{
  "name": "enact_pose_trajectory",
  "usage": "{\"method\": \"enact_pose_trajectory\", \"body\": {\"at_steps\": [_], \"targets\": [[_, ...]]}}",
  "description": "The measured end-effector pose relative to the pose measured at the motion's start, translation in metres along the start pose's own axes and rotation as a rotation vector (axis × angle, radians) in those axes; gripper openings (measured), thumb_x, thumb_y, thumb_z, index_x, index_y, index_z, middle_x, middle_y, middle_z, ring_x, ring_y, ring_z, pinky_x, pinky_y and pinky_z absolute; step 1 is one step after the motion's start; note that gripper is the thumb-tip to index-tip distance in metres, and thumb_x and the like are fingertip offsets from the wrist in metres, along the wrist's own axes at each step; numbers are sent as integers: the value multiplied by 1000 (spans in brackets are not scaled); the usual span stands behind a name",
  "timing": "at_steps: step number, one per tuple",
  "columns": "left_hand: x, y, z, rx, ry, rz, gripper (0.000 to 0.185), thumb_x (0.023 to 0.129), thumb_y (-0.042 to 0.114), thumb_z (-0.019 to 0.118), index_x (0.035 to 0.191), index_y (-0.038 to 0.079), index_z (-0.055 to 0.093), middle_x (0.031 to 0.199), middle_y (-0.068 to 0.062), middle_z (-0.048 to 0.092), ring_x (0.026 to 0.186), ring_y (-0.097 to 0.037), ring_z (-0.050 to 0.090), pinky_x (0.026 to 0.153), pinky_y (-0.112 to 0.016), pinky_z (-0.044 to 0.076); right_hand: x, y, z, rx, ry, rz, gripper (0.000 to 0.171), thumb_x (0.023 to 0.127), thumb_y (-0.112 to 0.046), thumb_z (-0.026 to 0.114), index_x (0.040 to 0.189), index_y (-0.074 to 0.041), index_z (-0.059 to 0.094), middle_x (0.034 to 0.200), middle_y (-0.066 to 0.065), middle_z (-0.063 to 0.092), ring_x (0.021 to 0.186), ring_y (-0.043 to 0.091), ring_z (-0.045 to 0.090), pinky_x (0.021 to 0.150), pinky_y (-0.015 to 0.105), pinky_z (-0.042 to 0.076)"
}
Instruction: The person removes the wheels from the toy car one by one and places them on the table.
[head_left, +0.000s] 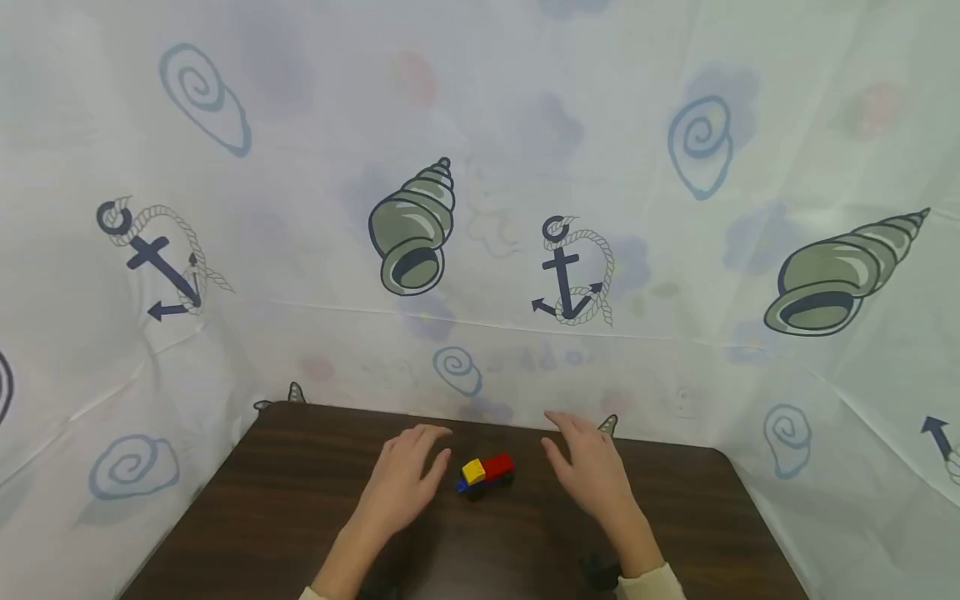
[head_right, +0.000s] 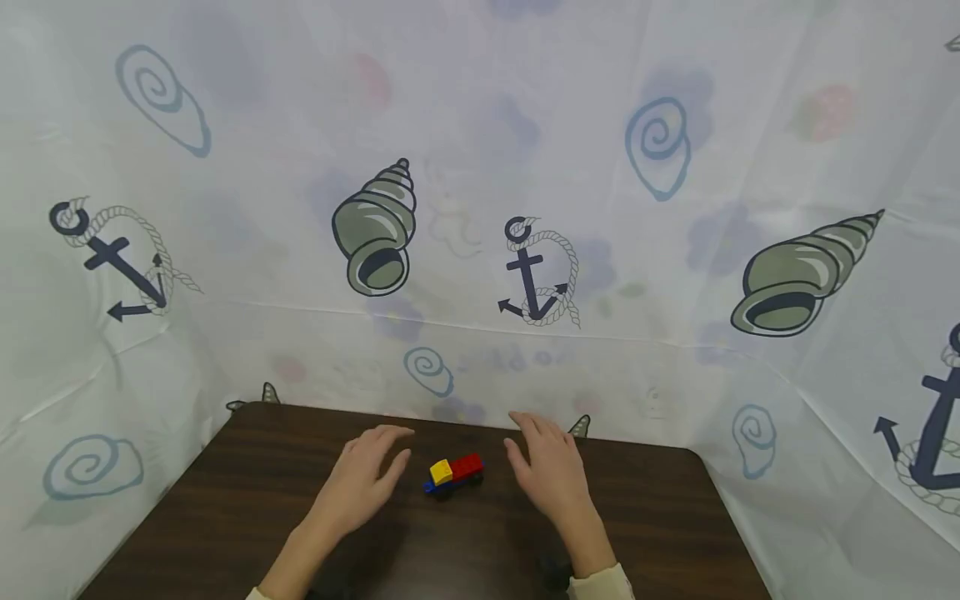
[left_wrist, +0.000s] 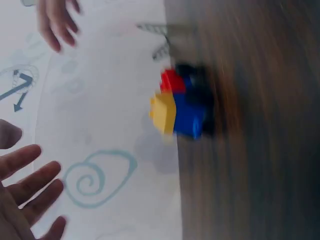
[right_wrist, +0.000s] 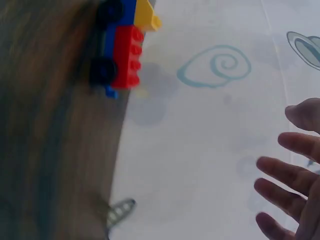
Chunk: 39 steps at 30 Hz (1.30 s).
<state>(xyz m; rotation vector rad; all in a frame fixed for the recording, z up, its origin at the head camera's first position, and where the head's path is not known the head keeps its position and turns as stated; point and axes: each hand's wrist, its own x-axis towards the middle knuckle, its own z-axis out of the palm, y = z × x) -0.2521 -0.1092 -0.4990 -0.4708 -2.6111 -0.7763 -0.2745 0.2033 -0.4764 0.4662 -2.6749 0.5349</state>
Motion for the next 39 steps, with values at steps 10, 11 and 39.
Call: {"method": "enact_pose_trajectory", "body": {"at_steps": [10,11,39], "targets": [[-14,-6,45,-298,-132,-196,36,106,36,70,140,24,63,146,0,63,136,-30,63,108,-58,55,-4,-4,63,304,-212,149,51,109,-44,64,154,-22,57,159,8,56,147,37,55,113,65,48],[-15,-7,50,-315,-136,-203,38,106,36,71,141,22,63,147,-2,62,137,-31,61,108,-59,54,-4,-3,68,334,-225,161,53,109,-44,64,155,-21,56,160,10,55,148,38,53,114,67,47],[-12,-17,99,-286,-167,-326,49,97,25,82,139,8,63,132,-16,66,117,-35,65,98,-61,56,1,-5,128,433,-383,186,64,102,-35,76,156,-10,53,148,19,62,135,42,62,112,70,47]]}}
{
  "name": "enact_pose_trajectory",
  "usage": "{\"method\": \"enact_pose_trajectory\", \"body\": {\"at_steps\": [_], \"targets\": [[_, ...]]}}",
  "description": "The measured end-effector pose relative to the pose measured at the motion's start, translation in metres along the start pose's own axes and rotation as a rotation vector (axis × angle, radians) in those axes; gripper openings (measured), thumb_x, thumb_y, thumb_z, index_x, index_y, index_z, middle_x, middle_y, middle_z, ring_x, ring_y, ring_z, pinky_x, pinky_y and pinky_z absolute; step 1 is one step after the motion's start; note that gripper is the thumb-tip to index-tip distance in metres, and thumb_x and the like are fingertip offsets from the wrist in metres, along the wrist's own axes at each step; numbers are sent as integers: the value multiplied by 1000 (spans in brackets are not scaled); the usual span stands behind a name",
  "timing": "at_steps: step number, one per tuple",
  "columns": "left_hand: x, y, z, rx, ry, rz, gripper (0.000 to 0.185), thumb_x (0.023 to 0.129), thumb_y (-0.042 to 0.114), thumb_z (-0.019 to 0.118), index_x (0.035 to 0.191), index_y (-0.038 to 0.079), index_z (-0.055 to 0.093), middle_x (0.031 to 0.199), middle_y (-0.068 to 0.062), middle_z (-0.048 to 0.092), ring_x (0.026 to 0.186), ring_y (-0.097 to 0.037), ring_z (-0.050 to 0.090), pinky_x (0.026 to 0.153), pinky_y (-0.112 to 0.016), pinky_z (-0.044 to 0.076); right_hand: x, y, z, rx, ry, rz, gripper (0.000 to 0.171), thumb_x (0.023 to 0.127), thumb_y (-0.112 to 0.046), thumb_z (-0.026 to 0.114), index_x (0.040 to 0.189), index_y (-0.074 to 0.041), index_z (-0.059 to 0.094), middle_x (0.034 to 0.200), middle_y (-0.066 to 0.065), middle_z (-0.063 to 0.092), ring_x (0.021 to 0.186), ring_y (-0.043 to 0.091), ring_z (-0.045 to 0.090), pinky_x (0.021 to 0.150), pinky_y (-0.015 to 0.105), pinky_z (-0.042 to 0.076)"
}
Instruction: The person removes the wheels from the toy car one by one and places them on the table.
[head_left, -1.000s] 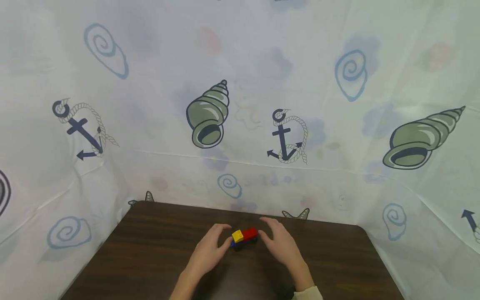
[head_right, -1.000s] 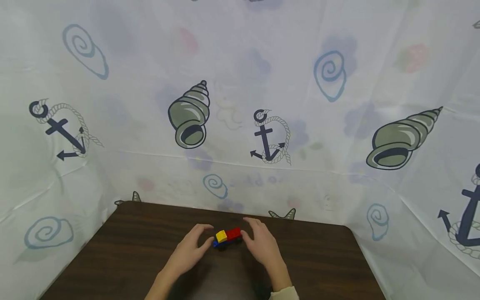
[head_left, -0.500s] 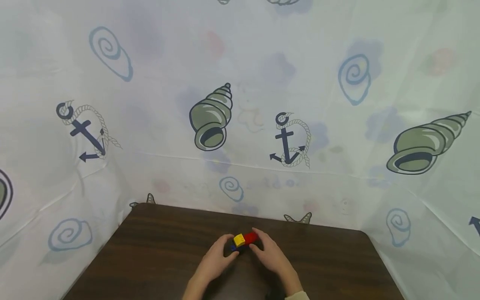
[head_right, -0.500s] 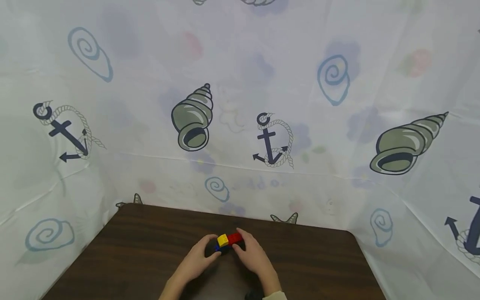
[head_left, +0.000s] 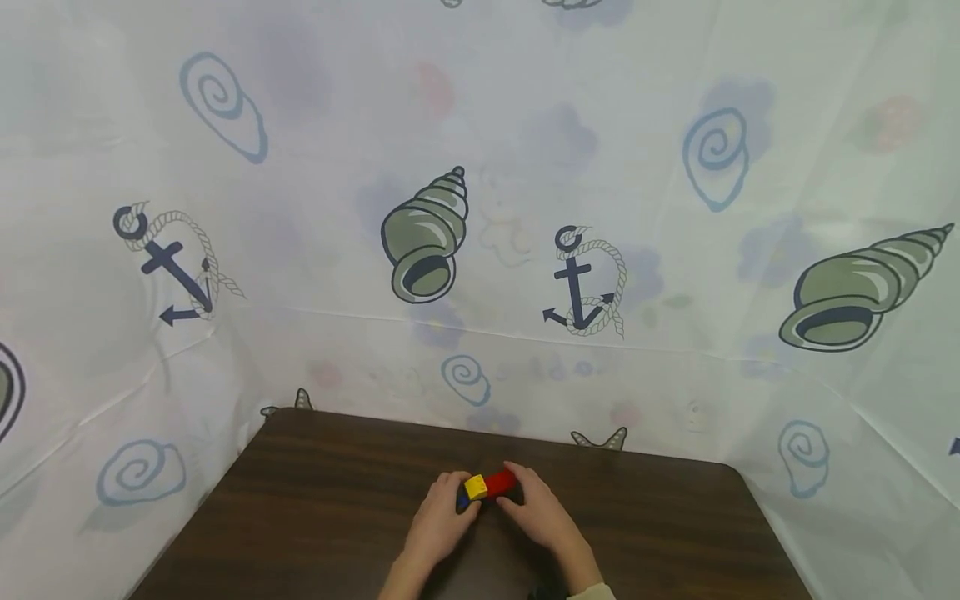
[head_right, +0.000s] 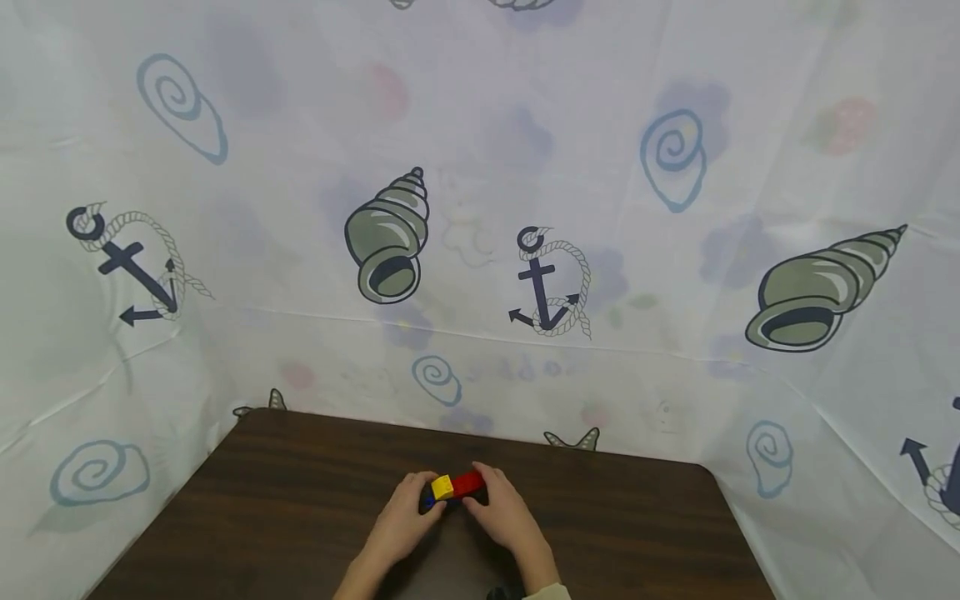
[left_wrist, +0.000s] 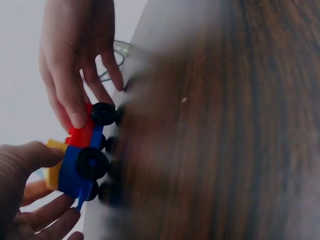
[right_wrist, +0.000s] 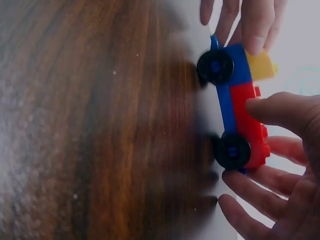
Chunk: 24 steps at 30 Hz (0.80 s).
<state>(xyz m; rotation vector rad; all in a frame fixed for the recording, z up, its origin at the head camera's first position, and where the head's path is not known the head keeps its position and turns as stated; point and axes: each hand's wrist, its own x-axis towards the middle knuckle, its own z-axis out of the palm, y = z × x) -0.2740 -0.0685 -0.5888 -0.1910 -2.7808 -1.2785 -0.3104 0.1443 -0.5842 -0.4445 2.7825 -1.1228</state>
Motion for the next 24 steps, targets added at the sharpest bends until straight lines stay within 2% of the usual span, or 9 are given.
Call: {"method": "enact_pose_trajectory", "body": {"at_steps": [5,8,12,15,18,20,22,24], "targets": [[3,1,3,38,34,5,42,96,29,81,131,9,69,125,-12,64,110,-28,60,91,-54,57,2,2,-1,-29,-8,-12,54,101,-34,77,147,-10,61,133,12,67,118,31,67,108,64,53],[5,1,1,-30,14,22,41,99,31,80,130,9,67,125,-12,63,108,-26,60,90,-52,57,1,3,-2,-18,-19,-28,49,102,-33,76,144,-11,63,133,12,69,118,32,67,107,64,53],[6,0,-6,-169,-25,25,43,102,38,76,130,9,64,127,-12,66,108,-27,66,91,-53,60,-4,0,-3,23,-29,-40,47,105,-37,72,144,-13,63,140,13,68,128,37,65,109,66,50],[5,2,-12,-235,-27,19,47,102,45,75,129,8,63,125,-11,69,106,-24,67,91,-50,61,-11,-7,-1,40,3,-58,46,106,-40,69,145,-14,63,141,11,67,131,36,64,110,66,50],[4,6,-18,-296,0,3,48,101,50,74,123,9,63,111,-8,70,91,-20,65,78,-38,61,-18,-20,3,12,118,-79,40,108,-40,67,140,-16,67,136,3,66,122,26,66,105,56,56],[2,11,-22,-328,31,-6,47,101,52,73,118,10,62,100,-6,68,80,-17,62,67,-31,56,-24,-32,5,-19,233,-81,32,108,-39,67,133,-20,71,129,-5,65,111,15,66,96,43,59],[0,17,-26,-357,61,-10,47,101,54,73,112,10,61,90,-4,65,71,-16,58,60,-28,50,-31,-46,7,-26,343,-92,23,108,-38,68,126,-24,73,121,-12,64,97,7,64,84,32,58],[-3,24,-31,-373,92,-12,47,100,56,73,108,11,61,86,-2,64,68,-15,57,57,-27,48,-38,-58,7,-23,426,-125,17,107,-38,70,119,-28,74,114,-17,63,91,2,62,75,25,54]]}}
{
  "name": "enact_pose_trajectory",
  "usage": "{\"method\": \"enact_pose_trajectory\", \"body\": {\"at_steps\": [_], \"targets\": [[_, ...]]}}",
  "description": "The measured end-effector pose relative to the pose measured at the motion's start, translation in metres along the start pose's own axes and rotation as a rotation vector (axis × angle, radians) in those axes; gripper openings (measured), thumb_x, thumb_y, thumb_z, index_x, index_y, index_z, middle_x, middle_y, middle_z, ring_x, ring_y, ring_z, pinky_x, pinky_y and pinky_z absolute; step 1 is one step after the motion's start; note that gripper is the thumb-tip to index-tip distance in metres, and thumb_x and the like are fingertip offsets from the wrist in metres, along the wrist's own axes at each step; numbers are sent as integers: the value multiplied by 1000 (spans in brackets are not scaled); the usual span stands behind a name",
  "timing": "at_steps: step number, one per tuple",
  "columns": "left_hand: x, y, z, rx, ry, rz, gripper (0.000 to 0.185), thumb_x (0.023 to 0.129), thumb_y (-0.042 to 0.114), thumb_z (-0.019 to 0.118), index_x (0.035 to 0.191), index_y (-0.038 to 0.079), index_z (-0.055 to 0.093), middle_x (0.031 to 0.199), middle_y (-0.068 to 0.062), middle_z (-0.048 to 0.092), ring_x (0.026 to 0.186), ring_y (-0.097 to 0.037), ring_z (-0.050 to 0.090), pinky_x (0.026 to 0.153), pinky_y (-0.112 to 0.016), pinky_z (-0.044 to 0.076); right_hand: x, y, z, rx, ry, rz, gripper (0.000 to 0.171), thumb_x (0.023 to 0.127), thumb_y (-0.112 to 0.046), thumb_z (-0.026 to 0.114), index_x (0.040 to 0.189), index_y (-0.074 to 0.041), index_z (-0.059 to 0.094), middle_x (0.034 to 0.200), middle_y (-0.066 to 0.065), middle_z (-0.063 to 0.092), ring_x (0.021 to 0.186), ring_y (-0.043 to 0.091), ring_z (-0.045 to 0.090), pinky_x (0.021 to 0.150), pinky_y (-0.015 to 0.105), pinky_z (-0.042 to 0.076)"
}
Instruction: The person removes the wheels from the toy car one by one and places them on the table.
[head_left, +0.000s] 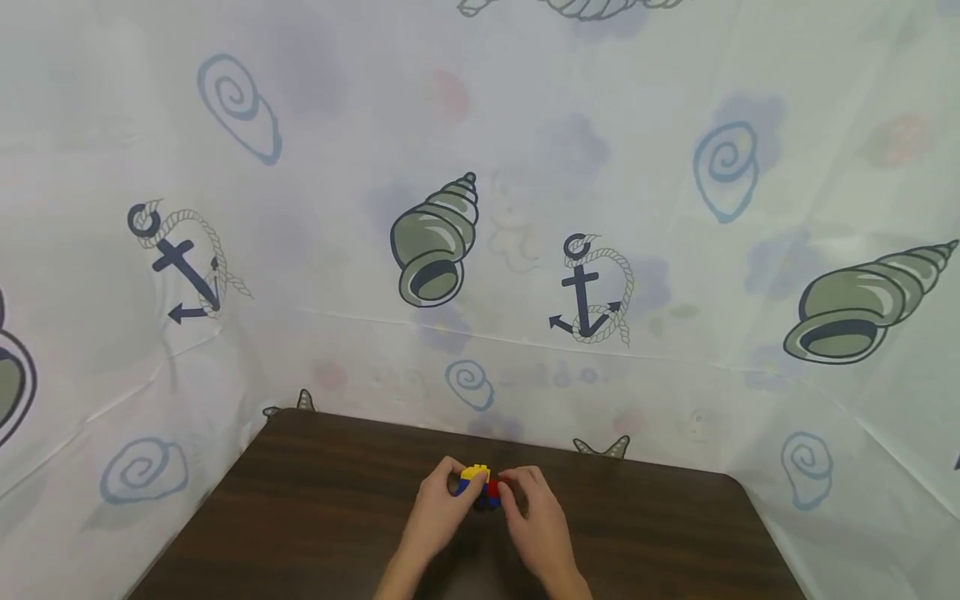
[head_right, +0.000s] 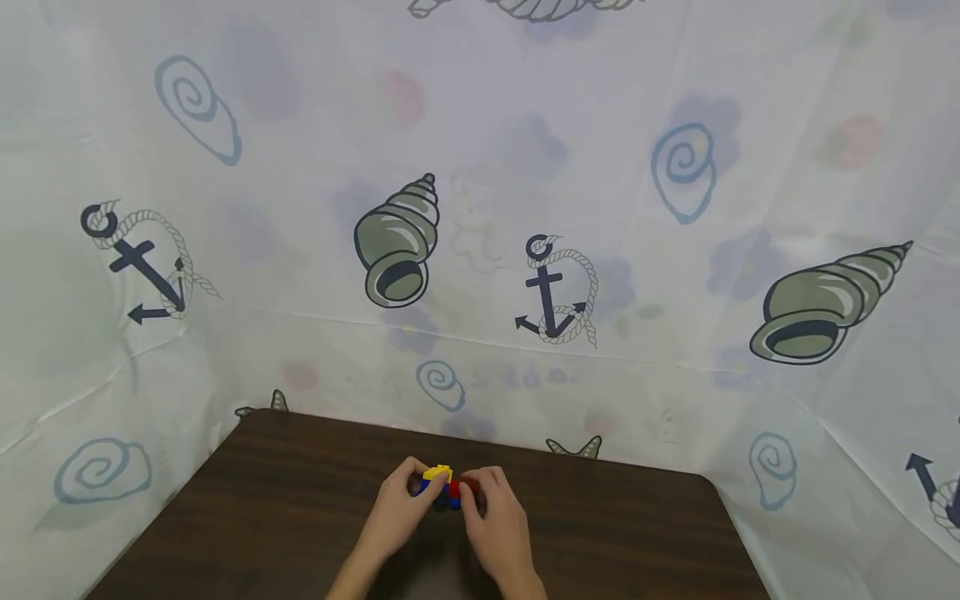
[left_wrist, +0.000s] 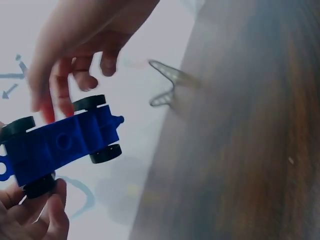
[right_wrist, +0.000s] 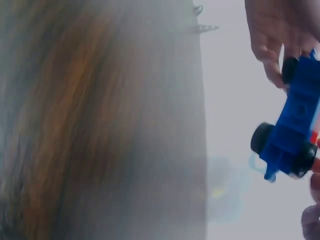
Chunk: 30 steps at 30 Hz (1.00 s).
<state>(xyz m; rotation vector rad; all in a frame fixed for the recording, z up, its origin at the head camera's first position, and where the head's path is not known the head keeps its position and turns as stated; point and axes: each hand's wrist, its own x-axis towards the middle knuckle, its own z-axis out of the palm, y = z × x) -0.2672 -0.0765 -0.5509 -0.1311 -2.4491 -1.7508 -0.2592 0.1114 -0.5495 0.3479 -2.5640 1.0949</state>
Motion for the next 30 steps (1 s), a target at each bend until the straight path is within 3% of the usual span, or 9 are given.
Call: {"method": "enact_pose_trajectory", "body": {"at_steps": [7,12,17,20,23,26,30], "targets": [[-8,24,-5,-8,56,-12,50,99,60,71,103,11,61,86,-2,66,66,-15,56,54,-27,46,-8,-25,-9,11,106,-200,25,97,-32,82,120,-30,71,102,-17,63,71,8,58,61,18,47],[-11,32,-8,5,66,-10,49,99,60,72,103,13,61,86,-1,69,69,-14,59,56,-26,47,-8,-28,-11,-5,150,-367,35,91,-29,86,122,-31,70,94,-14,64,68,7,54,64,18,40],[-14,38,-11,-14,61,-21,49,99,60,72,105,12,61,85,-3,71,68,-14,59,56,-27,47,-7,-26,-8,-20,185,-479,36,89,-29,88,119,-28,69,86,-11,66,64,7,50,67,18,32],[-14,41,-12,-12,52,-17,49,101,61,69,112,14,61,82,-2,66,63,-13,54,53,-26,43,-7,-27,-7,-24,212,-507,36,86,-23,89,116,-25,70,84,-11,66,62,6,50,69,16,32],[-13,41,-13,-21,7,17,48,104,60,64,125,16,60,91,-4,66,68,-12,56,56,-25,45,-7,-30,-7,4,217,-495,38,84,-18,89,116,-24,70,85,-13,65,62,3,51,70,15,35],[-14,43,-14,-51,-70,81,48,110,53,58,138,13,55,114,-10,69,87,-15,64,69,-24,53,-5,-35,-13,83,193,-458,38,87,-13,89,118,-21,70,87,-13,65,64,0,54,70,18,40],[-17,48,-16,-138,-157,139,48,115,44,51,149,11,46,139,-17,62,118,-24,66,93,-30,58,0,-42,-25,281,114,-393,34,94,-6,82,123,-17,69,87,-9,67,67,0,57,64,22,51]]}}
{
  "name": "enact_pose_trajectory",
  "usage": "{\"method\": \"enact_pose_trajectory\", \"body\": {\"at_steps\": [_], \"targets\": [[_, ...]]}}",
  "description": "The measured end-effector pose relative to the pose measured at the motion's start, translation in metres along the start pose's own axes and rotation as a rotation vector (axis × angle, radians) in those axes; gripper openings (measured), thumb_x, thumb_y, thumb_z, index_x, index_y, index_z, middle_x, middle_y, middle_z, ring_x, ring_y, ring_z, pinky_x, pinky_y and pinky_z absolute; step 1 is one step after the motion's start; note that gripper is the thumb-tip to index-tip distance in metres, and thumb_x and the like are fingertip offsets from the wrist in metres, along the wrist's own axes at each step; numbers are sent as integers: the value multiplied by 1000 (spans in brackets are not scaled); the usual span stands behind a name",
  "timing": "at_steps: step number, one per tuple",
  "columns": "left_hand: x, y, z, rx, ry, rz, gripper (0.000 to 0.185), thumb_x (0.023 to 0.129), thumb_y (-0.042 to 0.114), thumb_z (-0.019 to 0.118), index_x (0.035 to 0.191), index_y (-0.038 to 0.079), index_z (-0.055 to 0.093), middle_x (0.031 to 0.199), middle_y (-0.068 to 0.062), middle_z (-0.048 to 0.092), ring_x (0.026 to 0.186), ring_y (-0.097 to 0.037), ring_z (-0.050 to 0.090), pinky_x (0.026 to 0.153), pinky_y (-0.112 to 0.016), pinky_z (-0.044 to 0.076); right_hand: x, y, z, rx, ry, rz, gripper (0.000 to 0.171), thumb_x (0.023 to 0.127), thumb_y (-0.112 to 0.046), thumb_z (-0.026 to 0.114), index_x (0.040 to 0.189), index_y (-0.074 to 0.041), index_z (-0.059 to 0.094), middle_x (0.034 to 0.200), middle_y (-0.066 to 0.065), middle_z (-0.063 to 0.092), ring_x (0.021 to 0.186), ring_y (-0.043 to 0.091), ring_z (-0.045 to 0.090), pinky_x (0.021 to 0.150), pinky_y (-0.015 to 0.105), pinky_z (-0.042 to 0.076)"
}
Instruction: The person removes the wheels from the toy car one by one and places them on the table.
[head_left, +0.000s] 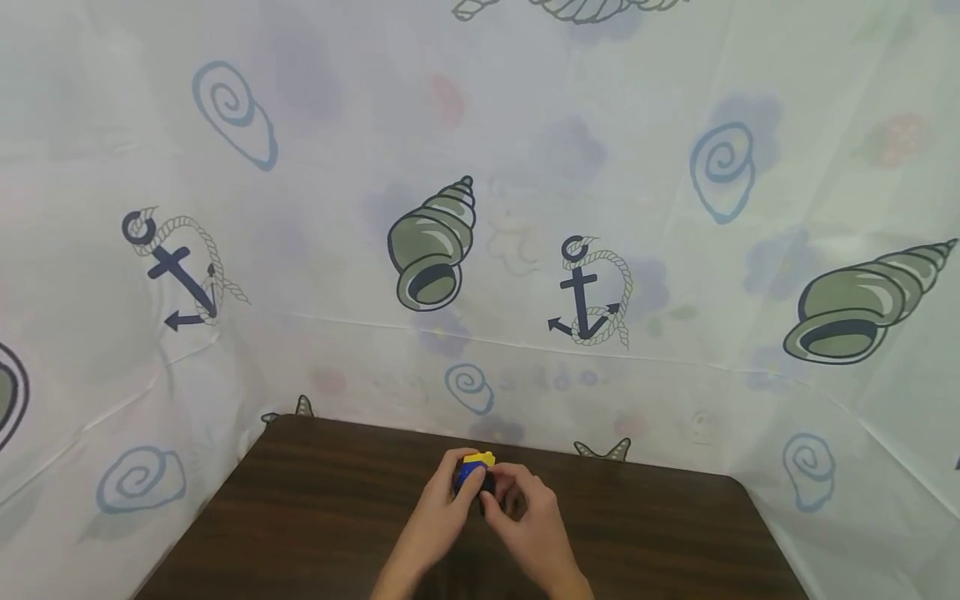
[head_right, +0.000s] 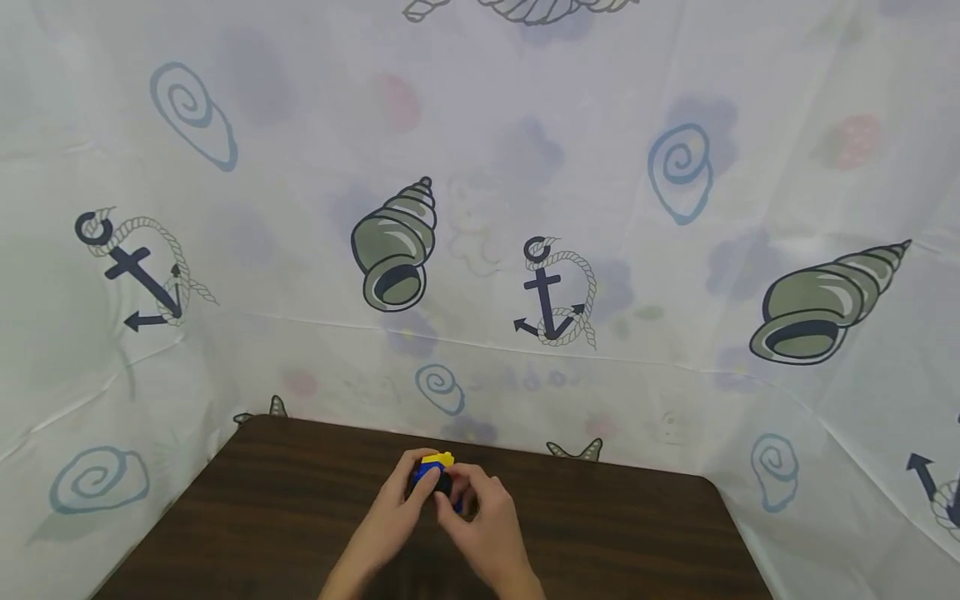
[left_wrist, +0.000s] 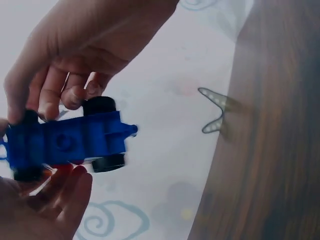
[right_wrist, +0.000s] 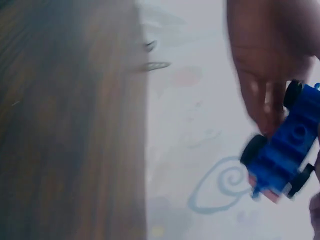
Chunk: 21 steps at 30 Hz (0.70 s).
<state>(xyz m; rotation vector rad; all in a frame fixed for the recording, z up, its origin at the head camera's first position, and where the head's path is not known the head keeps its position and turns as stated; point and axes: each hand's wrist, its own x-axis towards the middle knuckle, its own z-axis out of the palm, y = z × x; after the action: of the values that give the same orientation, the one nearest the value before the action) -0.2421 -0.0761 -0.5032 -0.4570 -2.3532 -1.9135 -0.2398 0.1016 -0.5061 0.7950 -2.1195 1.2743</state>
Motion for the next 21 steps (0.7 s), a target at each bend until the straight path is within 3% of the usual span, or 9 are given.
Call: {"method": "enact_pose_trajectory", "body": {"at_steps": [4,8,14,17,19,21], "targets": [[-4,9,5,-102,-25,23,49,117,39,46,157,13,37,148,-21,54,130,-31,61,99,-33,57,10,-8,-9,196,-19,156,25,101,-7,75,124,-15,69,89,-1,68,70,6,62,61,27,57],[-7,14,15,-155,10,38,46,119,37,37,160,17,28,149,-22,49,120,-30,62,92,-32,57,18,-18,-15,265,-30,262,20,103,-11,73,123,-15,70,90,4,70,73,8,67,65,29,59],[-10,15,25,-158,176,57,31,120,29,36,147,14,35,126,-21,59,94,-21,67,75,-32,58,26,-29,-15,232,-88,228,15,105,-12,69,120,-14,68,90,5,70,74,6,64,64,28,57],[-11,17,26,-140,227,73,30,120,27,37,147,15,39,119,-18,62,87,-18,68,69,-32,59,32,-33,-12,200,-113,219,8,107,-17,65,115,-16,65,85,-1,67,68,4,61,59,28,57],[-12,18,27,-121,240,81,31,120,28,37,149,19,40,115,-16,64,83,-16,68,66,-31,59,36,-34,-8,119,-114,189,5,108,-21,63,111,-17,63,80,-5,63,64,2,58,55,27,54],[-13,18,28,-99,252,92,32,120,27,36,151,22,41,113,-15,67,81,-14,69,66,-31,59,39,-33,-4,-34,-95,139,9,109,-27,62,106,-19,61,74,-11,57,58,-1,51,52,23,50]]}}
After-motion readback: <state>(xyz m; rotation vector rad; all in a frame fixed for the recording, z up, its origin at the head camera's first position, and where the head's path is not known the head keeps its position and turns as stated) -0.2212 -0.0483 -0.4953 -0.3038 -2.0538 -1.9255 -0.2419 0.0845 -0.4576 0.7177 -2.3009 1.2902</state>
